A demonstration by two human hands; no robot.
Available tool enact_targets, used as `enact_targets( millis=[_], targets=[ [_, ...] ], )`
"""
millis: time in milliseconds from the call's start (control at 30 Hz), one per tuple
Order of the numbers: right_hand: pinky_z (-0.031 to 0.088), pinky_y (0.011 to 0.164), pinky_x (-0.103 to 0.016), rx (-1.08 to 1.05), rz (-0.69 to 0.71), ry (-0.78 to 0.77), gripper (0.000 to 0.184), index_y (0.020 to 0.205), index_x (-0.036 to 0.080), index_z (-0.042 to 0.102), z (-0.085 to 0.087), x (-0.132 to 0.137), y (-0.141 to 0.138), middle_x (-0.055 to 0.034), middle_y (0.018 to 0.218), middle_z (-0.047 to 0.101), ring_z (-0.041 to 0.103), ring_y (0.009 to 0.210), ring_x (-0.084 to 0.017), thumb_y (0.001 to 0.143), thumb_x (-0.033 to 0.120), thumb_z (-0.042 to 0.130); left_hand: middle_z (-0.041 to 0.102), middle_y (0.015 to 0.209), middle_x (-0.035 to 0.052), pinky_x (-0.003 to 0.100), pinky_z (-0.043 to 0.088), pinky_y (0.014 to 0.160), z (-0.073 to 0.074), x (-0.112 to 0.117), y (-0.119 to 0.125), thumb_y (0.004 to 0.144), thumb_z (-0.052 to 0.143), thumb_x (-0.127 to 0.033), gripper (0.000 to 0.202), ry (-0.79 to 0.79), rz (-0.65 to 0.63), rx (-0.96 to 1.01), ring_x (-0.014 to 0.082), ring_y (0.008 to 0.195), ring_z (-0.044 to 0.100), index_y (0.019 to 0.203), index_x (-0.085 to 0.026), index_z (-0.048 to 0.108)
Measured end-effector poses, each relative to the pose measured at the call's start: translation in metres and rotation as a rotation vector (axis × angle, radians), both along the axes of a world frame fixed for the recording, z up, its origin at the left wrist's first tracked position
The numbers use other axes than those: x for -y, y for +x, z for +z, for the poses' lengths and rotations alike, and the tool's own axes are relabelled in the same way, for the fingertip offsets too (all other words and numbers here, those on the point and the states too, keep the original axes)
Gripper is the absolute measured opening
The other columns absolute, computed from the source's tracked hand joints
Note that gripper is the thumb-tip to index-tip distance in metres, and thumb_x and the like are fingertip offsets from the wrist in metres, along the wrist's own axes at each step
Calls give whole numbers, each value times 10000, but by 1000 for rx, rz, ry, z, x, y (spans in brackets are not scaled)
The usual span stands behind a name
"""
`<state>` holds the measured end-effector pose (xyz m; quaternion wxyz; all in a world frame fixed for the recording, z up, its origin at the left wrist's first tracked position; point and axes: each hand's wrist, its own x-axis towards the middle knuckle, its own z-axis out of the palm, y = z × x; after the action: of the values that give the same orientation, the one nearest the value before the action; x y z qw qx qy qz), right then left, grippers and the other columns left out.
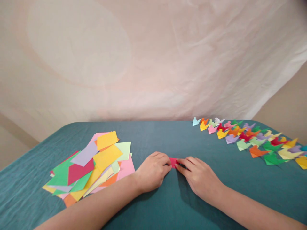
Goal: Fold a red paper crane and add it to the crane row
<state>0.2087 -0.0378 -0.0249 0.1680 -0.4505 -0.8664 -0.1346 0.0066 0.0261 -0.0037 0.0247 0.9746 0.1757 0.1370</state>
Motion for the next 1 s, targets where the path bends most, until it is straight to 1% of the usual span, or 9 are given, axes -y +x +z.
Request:
enact_targets(
  millis=[67, 133, 233, 300, 533, 667, 800, 900, 1000],
  targets=[
    [461, 739, -331, 0, 1, -2, 261, 1051, 152, 646, 0, 1, 0, -83, 1032, 642, 533, 860, -198, 840, 112, 498, 624, 936, 71, 376, 439, 876, -1, 0, -1, 858, 433, -130, 219, -45, 64, 42, 201, 951, 550, 933, -157, 637],
    [459, 751, -334, 7, -4, -5, 277, 1066, 149, 638, 1, 2, 0, -87, 1042, 639, 533, 875, -200, 839, 103, 485, 618, 1014, 71, 373, 435, 897, -2, 0, -2, 814, 450, -95, 268, -96, 112, 83, 201, 995, 540, 1024, -158, 605],
    [458, 768, -340, 25, -14, -27, 317, 1112, 139, 615, 2, 3, 0, -93, 1067, 633, 533, 898, -205, 835, 91, 468, 581, 1153, 81, 376, 394, 975, -4, -3, -3, 788, 445, -73, 390, -141, 113, 123, 202, 1098, 500, 1160, -149, 532],
    [460, 775, -340, 31, -13, -45, 334, 1130, 132, 604, 2, 3, 0, -93, 1081, 630, 535, 909, -205, 831, 86, 463, 567, 1189, 79, 380, 379, 996, -5, -4, -3, 804, 429, -80, 403, -158, 94, 139, 199, 1124, 487, 1191, -157, 511],
    [448, 824, -354, 15, 3, -79, 330, 1143, 127, 592, 4, 1, -1, -89, 1105, 626, 533, 941, -211, 838, 85, 476, 586, 1114, 77, 378, 412, 937, -3, -1, -1, 826, 430, -98, 377, -220, 101, 134, 206, 1041, 519, 1182, -171, 527],
    [427, 849, -388, -16, 2, -103, 269, 1128, 168, 594, 8, 1, -4, -69, 1078, 634, 539, 938, -212, 882, 171, 487, 565, 1142, 74, 367, 410, 941, -3, -1, -1, 826, 426, -94, 385, -257, 151, 200, 200, 1057, 497, 1186, -182, 532],
    [413, 870, -408, -44, 5, -104, 245, 1105, 187, 598, 11, 3, -6, -69, 1079, 626, 539, 961, -216, 882, 248, 518, 573, 1147, 65, 374, 375, 985, -5, -2, -1, 796, 452, -75, 419, -293, 130, 255, 200, 1092, 474, 1196, -178, 527],
    [404, 888, -417, -53, 2, -104, 249, 1100, 197, 601, 12, 5, -7, -73, 1082, 621, 536, 974, -216, 871, 270, 540, 589, 1092, 68, 377, 401, 945, -4, -3, -1, 796, 451, -75, 404, -324, 124, 252, 201, 1042, 499, 1175, -179, 545],
    [398, 907, -423, -61, -6, -97, 279, 1128, 206, 593, 10, 8, -8, -74, 1128, 604, 525, 999, -223, 861, 277, 551, 586, 1058, 67, 362, 425, 905, -2, -2, 0, 798, 455, -81, 393, -371, 147, 251, 192, 991, 516, 1162, -188, 557]
  ],
)
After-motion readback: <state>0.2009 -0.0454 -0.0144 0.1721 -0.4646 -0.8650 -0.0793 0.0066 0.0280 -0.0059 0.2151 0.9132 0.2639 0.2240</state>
